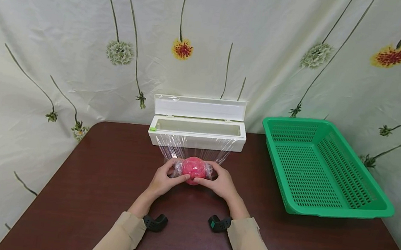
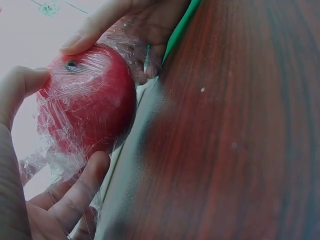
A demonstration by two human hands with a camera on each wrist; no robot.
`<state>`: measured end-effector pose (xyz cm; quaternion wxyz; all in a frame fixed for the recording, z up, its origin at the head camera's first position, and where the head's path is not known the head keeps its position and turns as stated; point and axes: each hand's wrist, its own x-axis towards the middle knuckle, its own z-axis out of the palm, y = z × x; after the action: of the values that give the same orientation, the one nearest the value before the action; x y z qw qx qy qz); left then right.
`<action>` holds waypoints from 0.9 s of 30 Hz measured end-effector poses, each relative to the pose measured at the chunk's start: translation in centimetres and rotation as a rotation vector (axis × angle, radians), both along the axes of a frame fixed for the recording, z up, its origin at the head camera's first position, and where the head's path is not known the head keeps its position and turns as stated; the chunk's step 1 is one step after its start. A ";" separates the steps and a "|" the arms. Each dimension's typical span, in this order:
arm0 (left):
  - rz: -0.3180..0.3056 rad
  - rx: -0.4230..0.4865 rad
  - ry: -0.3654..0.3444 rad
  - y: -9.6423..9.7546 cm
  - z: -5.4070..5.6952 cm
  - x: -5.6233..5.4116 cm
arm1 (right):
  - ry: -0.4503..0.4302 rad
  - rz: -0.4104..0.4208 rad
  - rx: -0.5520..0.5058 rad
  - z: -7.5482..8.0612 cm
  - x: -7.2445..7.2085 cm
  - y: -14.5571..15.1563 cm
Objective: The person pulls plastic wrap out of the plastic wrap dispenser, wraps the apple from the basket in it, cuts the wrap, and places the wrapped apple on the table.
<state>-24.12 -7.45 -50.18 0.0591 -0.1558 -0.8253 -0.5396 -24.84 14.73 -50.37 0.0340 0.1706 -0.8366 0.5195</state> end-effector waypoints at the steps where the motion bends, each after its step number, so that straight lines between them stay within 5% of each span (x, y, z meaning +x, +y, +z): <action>1: 0.002 0.000 -0.004 0.0 0.0 0.0 | -0.002 0.002 -0.001 0.1 0.0 0.0; 27: 0.089 -0.073 -0.044 0.3 0.0 -0.3 | -0.039 -0.060 0.063 -0.1 -0.3 -0.3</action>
<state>-24.45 -7.13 -50.22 0.0591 -0.1093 -0.8516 -0.5093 -25.10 14.43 -50.45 0.0277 0.1363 -0.8578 0.4947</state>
